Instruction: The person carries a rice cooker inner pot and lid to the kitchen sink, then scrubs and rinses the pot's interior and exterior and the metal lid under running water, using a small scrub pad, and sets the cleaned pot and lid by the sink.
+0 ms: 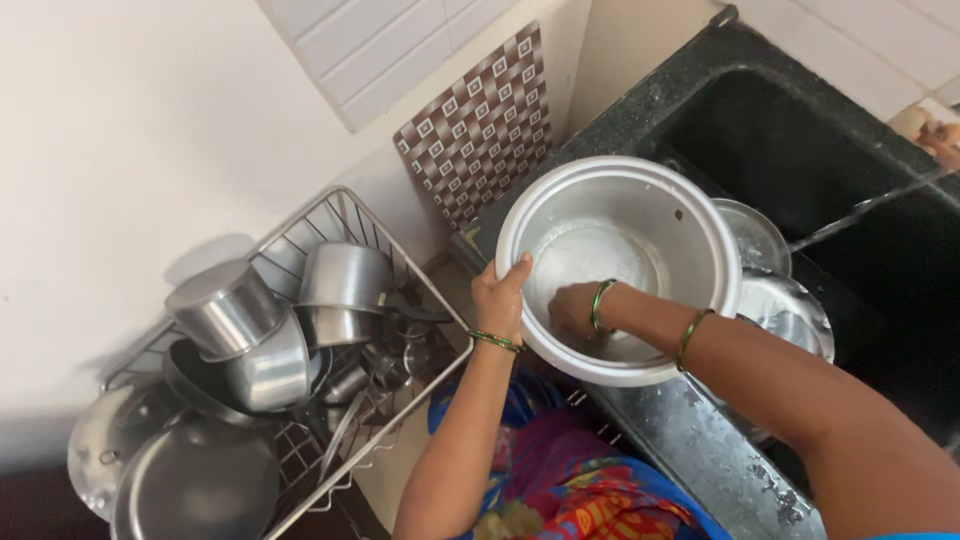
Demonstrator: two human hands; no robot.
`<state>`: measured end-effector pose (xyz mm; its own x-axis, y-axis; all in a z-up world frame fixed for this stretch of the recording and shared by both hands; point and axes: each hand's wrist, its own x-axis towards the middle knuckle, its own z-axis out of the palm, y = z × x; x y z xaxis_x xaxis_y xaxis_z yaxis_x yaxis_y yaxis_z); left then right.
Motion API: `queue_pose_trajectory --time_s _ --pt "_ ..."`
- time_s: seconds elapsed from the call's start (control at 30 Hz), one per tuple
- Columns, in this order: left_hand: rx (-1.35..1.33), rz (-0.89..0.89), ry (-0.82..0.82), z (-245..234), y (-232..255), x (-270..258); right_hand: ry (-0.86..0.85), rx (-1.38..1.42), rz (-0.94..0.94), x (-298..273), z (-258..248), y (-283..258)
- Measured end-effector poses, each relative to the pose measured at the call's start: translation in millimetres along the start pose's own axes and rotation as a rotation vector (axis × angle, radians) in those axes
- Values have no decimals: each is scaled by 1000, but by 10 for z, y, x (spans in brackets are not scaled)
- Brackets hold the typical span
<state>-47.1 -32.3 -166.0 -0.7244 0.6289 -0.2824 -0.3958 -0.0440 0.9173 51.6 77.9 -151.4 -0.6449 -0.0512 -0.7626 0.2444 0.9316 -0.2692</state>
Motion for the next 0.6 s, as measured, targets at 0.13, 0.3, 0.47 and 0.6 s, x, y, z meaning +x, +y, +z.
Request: queue_pose_trajectory --time_s 0.13,0.3,0.47,0.6 --pt "-46 11 -38 37 17 27 149 43 45 -58 -311 374" --pt "-32 -27 -29 31 81 -11 297 49 366 -360 -247 917" --pt "-48 -30 -1 65 121 -36 85 -122 253 -397 160 751" --pt "-10 0 10 85 105 -27 66 -88 -135 -288 359 375"
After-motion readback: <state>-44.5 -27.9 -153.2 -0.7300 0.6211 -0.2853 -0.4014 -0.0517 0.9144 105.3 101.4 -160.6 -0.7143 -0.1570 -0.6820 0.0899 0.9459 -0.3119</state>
